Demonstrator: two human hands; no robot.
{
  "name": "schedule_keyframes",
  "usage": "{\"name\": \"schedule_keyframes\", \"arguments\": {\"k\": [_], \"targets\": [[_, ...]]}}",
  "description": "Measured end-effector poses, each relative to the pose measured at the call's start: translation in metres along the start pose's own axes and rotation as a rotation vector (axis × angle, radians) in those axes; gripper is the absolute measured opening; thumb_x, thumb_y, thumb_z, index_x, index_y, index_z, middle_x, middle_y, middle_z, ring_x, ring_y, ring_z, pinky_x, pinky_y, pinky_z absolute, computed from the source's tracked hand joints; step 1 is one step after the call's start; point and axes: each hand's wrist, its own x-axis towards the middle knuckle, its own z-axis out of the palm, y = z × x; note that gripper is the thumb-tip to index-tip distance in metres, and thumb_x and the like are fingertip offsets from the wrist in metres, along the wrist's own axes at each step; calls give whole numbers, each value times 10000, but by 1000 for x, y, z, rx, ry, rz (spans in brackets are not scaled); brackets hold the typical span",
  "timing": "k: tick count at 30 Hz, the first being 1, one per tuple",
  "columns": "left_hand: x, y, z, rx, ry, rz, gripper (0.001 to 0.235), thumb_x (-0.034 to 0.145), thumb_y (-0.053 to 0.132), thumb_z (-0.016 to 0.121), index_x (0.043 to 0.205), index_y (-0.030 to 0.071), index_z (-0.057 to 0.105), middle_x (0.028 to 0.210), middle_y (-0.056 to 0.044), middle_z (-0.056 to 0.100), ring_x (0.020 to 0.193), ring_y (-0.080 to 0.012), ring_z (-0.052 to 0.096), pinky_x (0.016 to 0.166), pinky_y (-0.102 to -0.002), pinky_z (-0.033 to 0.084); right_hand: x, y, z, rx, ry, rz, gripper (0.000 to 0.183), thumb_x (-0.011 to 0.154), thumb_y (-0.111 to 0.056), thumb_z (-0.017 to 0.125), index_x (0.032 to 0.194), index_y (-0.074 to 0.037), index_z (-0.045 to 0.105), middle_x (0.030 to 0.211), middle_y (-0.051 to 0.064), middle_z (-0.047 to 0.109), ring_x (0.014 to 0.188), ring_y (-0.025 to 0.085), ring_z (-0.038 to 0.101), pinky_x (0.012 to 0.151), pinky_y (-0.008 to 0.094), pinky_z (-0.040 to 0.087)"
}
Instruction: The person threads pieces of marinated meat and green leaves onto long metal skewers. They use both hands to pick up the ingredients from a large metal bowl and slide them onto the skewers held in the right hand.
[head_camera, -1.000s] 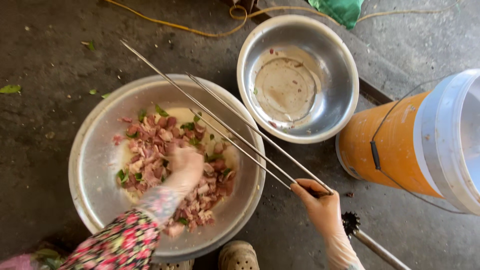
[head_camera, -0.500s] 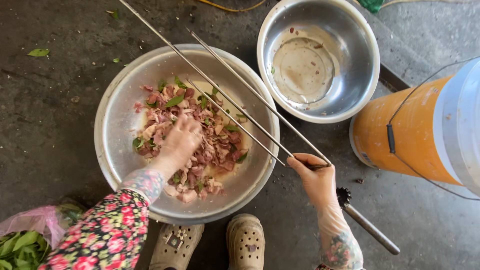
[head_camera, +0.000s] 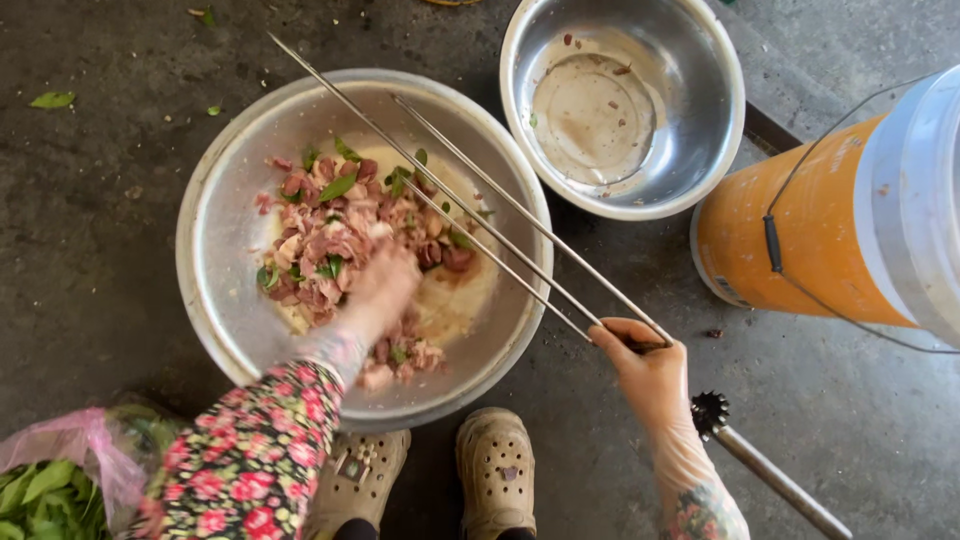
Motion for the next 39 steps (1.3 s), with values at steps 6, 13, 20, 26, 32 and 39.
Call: {"name": "schedule_keyframes", "arguments": {"k": [6, 13, 20, 26, 32, 39], "targets": [[-56, 15, -59, 624, 397, 186, 168, 775, 170, 676, 916, 109, 745, 1146, -125, 676, 1196, -308, 606, 1016, -402, 499, 4, 8, 6, 27, -49, -57, 245, 838, -141, 813, 1033, 5, 789, 893, 48, 789, 801, 93, 701, 734, 244, 547], [-89, 20, -22, -334, -206, -226, 279, 887, 192, 654, 1151, 101, 668, 1256, -117, 586, 1132, -279, 525, 1028, -410, 426, 6, 9, 21, 10, -78, -76, 235, 839, -159, 819, 1021, -12, 803, 850, 42, 791, 765, 91, 681, 702, 249, 536], [-56, -47, -51, 308, 324, -88, 145, 882, 178, 641, 963, 110, 739, 1095, -63, 666, 1168, -241, 601, 1064, -447, 479, 1, 15, 13, 70, -19, -18, 277, 803, -127, 814, 1054, -18, 774, 863, 39, 801, 779, 83, 727, 733, 237, 562], [-77, -78, -63, 375, 528, -126, 297, 742, 116, 716, 1023, 200, 757, 1251, -166, 648, 1230, -384, 562, 949, -501, 460, 16, 22, 35, 152, -62, -74, 253, 830, -118, 826, 1029, 31, 782, 862, 61, 783, 759, 109, 695, 703, 252, 546], [-60, -94, -85, 115, 346, -260, 292, 893, 235, 732, 1134, 70, 725, 1240, -158, 675, 1161, -302, 620, 1055, -537, 461, 11, 8, 17, 15, -46, -81, 239, 821, -147, 829, 1016, -12, 799, 871, 45, 797, 775, 101, 704, 710, 248, 548], [-49, -49, -18, 184, 325, -32, 110, 912, 155, 671, 922, 95, 763, 959, -129, 737, 886, -279, 721, 779, -412, 592, 2, -2, 7, -118, -21, -132, 229, 820, -163, 839, 1008, -36, 809, 872, 37, 796, 772, 93, 693, 728, 248, 542]]}}
